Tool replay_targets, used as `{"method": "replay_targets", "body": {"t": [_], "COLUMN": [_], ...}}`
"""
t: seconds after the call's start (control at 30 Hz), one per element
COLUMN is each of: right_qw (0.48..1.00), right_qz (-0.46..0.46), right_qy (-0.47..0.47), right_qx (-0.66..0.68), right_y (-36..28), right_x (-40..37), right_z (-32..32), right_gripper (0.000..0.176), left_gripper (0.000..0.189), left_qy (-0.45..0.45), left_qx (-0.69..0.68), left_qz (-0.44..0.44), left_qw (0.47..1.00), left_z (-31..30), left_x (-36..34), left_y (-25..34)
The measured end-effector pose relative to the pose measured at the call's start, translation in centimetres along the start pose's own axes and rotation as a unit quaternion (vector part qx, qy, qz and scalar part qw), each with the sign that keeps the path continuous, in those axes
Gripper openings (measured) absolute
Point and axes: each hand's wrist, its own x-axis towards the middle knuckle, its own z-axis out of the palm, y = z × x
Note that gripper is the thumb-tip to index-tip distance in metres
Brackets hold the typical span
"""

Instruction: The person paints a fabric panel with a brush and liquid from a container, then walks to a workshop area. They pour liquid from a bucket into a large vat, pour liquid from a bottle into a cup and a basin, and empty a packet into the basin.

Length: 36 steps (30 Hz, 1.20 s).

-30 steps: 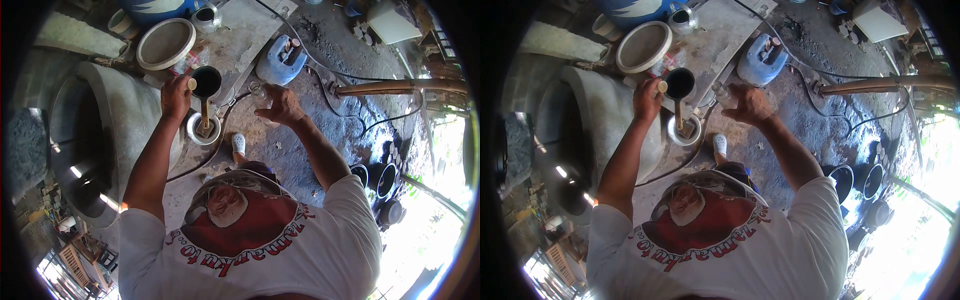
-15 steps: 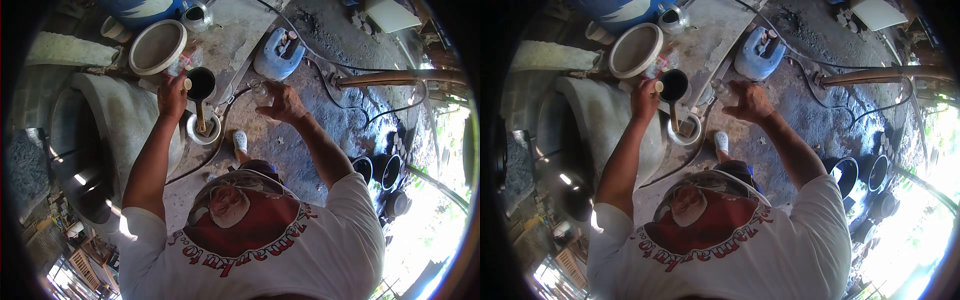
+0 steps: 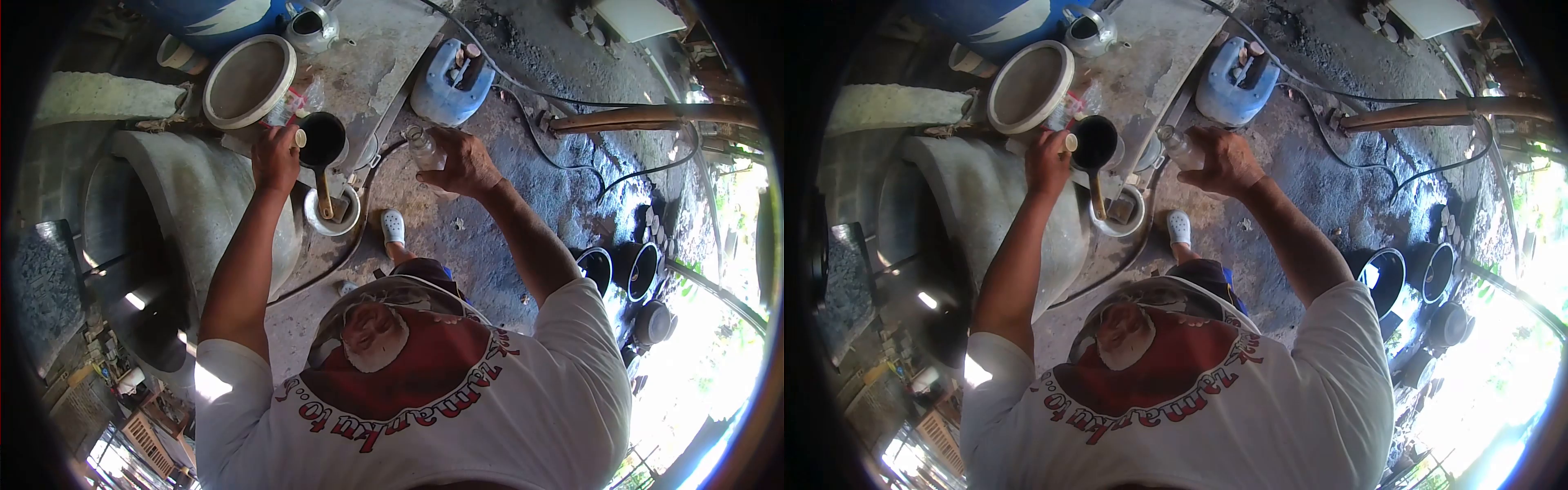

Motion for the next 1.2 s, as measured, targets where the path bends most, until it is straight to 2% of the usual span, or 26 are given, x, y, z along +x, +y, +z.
{"method": "replay_targets", "body": {"t": [1.2], "right_qw": [1.0], "right_qz": [0.007], "right_qy": [-0.011], "right_qx": [0.002], "right_y": [0.21], "right_x": [0.39], "right_z": [0.05], "right_gripper": [0.05], "left_gripper": [0.026], "left_qy": [0.026], "left_qx": [0.012], "left_qz": [0.053], "left_qw": [0.998], "left_z": [0.82], "left_x": [0.77], "left_y": [-0.29]}}
